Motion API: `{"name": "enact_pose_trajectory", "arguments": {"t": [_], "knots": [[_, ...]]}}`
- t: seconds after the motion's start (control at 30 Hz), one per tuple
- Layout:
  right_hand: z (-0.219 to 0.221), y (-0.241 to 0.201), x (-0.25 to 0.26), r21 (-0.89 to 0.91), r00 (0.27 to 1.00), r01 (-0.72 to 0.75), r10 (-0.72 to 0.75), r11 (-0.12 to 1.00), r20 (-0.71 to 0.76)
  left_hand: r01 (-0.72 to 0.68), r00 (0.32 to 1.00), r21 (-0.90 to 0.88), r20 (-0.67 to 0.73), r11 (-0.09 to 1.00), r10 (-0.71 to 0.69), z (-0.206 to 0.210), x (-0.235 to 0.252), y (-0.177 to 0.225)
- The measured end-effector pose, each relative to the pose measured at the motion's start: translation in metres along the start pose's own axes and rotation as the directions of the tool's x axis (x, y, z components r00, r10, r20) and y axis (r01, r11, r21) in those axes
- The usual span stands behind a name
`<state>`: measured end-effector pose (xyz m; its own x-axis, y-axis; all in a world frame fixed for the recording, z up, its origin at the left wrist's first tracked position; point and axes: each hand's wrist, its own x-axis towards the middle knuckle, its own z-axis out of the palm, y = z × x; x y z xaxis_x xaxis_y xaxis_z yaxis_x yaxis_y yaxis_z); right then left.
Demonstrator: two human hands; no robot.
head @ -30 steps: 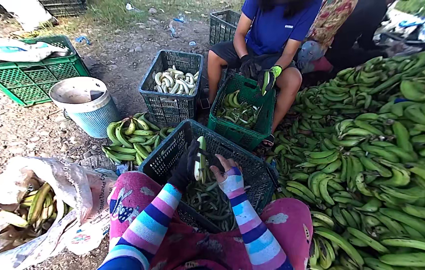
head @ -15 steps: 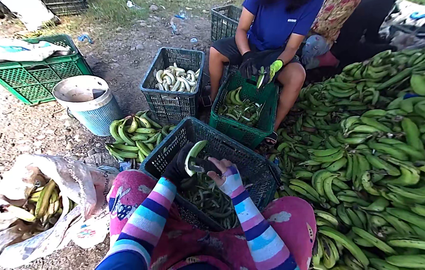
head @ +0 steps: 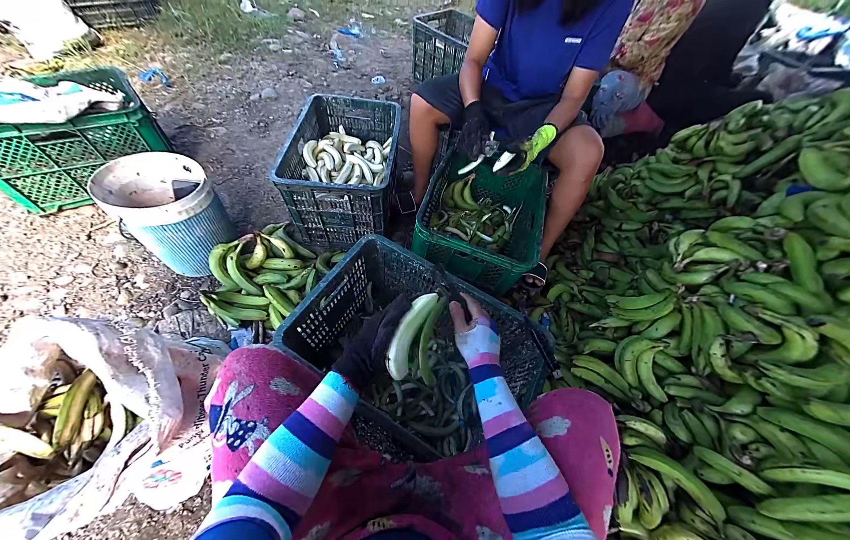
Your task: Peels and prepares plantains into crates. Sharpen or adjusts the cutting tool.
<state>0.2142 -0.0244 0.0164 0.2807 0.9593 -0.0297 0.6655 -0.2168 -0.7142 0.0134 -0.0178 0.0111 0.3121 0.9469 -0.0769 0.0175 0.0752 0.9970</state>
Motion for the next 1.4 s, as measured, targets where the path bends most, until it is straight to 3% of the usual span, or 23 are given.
{"name": "enact_pose_trajectory", "arguments": {"t": [0.07,0.1,0.2,0.27,0.3,0.37,0.47,0.57,0.67,0.73,0.8,0.87,0.97,1.1,1.2,1.27,1.33,1.4], "knots": [[-0.009,0.003,0.002,0.046,1.000,0.012,-0.012,0.999,0.006,0.037,0.999,-0.222,-0.005,0.974,-0.039,-0.003,0.005,0.000],[-0.010,0.003,-0.003,0.069,0.996,0.088,-0.089,0.994,0.023,0.027,0.999,-0.243,-0.011,0.970,-0.031,-0.009,0.009,-0.003],[0.001,0.006,-0.023,0.090,0.894,0.416,-0.425,0.905,0.143,-0.033,0.993,0.037,-0.112,0.999,0.037,-0.022,0.008,0.011],[0.006,0.003,-0.032,0.038,0.806,0.540,-0.530,0.841,0.264,0.011,0.990,0.239,-0.142,0.971,0.024,-0.026,-0.003,0.021],[0.008,0.001,-0.034,0.004,0.800,0.540,-0.515,0.842,0.307,0.005,0.992,0.259,-0.121,0.966,0.027,-0.030,-0.001,0.014],[0.009,-0.002,-0.032,-0.052,0.856,0.467,-0.436,0.883,0.279,-0.113,0.988,0.358,-0.057,0.927,0.142,-0.033,0.006,-0.009],[0.006,-0.001,-0.017,-0.067,0.952,0.305,-0.304,0.950,0.031,-0.206,0.975,0.516,0.034,0.831,0.220,-0.017,0.002,-0.004],[-0.005,0.002,-0.008,-0.050,0.973,0.223,-0.226,0.973,-0.055,-0.255,0.967,0.389,0.074,0.885,0.245,-0.016,0.002,-0.014],[-0.008,-0.001,-0.014,-0.064,0.969,0.225,-0.230,0.972,-0.090,-0.226,0.971,0.141,0.109,0.964,0.212,-0.020,-0.004,-0.014],[-0.011,0.001,-0.012,-0.027,0.987,0.141,-0.143,0.990,-0.077,-0.156,0.976,-0.009,0.152,0.988,0.155,-0.021,-0.008,-0.013],[-0.021,0.006,-0.004,-0.013,0.997,0.045,-0.045,0.999,-0.060,-0.131,0.974,0.001,0.184,0.991,0.128,-0.023,-0.010,-0.017],[-0.030,0.007,0.000,0.006,0.995,0.055,-0.054,0.998,-0.080,-0.176,0.978,0.181,0.145,0.968,0.151,-0.028,-0.009,-0.026],[-0.040,0.002,-0.003,-0.022,0.994,0.088,-0.089,0.996,-0.063,0.069,0.996,0.143,0.053,0.987,-0.078,-0.011,-0.008,-0.024],[-0.049,-0.002,-0.006,-0.023,0.996,0.090,-0.090,0.996,0.004,0.374,0.918,0.001,0.146,0.928,-0.370,0.017,-0.017,-0.047],[-0.062,0.000,-0.002,-0.071,0.994,0.033,-0.026,0.997,0.110,0.519,0.816,0.209,0.167,0.829,-0.553,0.017,-0.018,-0.050],[-0.068,0.004,0.001,-0.118,0.985,0.009,0.012,0.993,0.173,0.566,0.769,0.340,0.112,0.751,-0.630,0.003,-0.002,-0.024],[-0.069,0.006,0.002,-0.157,0.975,0.003,0.032,0.988,0.218,0.524,0.832,0.301,0.018,0.797,-0.554,-0.025,0.027,0.013],[-0.068,0.004,0.002,-0.175,0.968,-0.001,0.045,0.985,0.247,0.311,0.942,0.052,-0.152,0.949,-0.300,-0.063,0.062,0.054]]}}
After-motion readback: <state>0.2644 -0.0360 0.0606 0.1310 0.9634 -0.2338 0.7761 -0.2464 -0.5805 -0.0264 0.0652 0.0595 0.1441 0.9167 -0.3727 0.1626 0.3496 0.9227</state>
